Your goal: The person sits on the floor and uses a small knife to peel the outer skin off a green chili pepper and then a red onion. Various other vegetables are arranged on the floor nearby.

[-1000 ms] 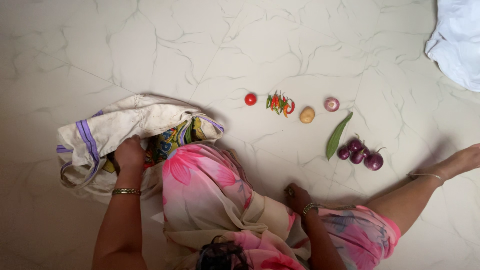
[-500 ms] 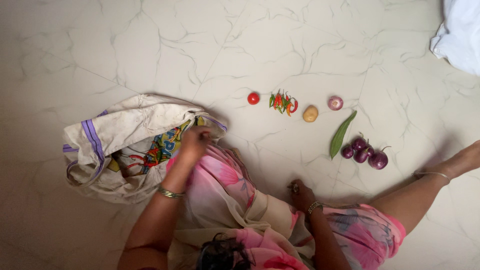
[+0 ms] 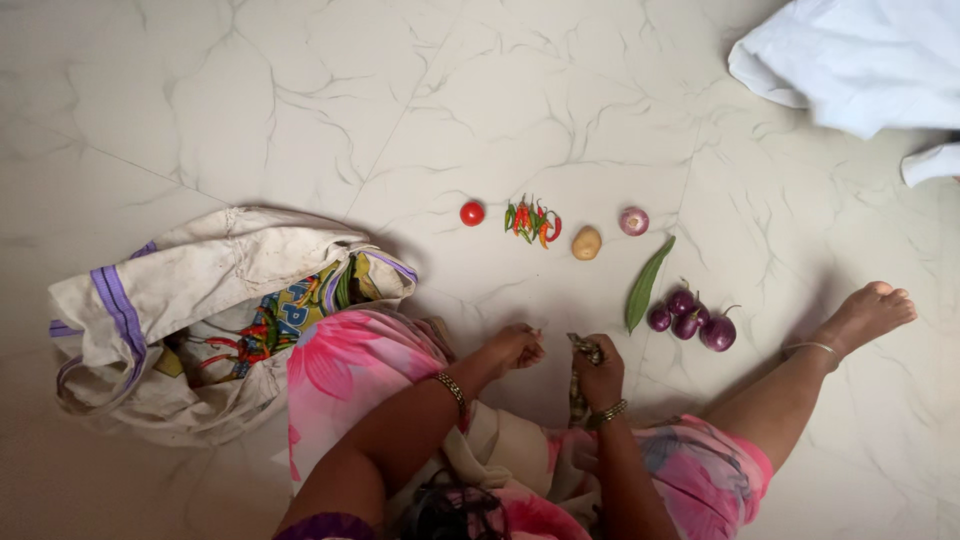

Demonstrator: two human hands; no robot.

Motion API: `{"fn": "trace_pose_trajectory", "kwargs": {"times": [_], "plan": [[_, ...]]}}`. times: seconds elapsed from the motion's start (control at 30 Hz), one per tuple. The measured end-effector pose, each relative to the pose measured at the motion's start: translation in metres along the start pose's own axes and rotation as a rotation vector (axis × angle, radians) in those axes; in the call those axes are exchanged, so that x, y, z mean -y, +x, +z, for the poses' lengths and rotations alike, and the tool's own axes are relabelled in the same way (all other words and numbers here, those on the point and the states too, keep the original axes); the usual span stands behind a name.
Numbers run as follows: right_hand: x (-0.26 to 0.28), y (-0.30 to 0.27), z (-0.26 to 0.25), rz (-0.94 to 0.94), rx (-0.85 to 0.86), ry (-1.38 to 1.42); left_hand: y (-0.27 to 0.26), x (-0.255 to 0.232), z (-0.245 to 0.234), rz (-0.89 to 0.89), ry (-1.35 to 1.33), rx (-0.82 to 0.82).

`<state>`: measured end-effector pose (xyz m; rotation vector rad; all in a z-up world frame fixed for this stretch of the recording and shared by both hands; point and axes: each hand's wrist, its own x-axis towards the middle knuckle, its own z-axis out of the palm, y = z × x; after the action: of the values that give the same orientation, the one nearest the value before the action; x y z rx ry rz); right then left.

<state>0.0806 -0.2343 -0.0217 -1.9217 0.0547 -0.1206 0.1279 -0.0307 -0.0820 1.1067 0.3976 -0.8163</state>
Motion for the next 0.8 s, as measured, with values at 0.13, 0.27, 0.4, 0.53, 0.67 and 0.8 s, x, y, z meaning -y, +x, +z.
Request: {"fn": "trace_pose_trajectory", "kwargs": {"times": [0.13,0.27,0.4,0.53,0.67,0.8], "plan": [[0.025,0.005,0.037,-0.254,-0.076,-0.111,0.006,0.005,-0.003,0.005,-0.055,0.041],[0.035,0.009,0.051,-0.398,-0.116,-0.231,0.008,0.008,-0.005,0.048,-0.074,0.133],[0.034,0.013,0.051,-0.378,-0.118,-0.252,0.004,0.000,0.002,0.013,-0.124,0.175],[0.040,0.017,0.043,-0.361,-0.133,-0.253,-0.002,-0.010,0.009,0.035,-0.115,0.233],[0.045,0.014,0.044,-0.370,-0.155,-0.268,-0.004,-0.008,0.006,0.074,-0.050,0.224],[0.047,0.013,0.043,-0.324,-0.162,-0.270,0.003,-0.002,0.000,0.083,-0.124,0.269]]}}
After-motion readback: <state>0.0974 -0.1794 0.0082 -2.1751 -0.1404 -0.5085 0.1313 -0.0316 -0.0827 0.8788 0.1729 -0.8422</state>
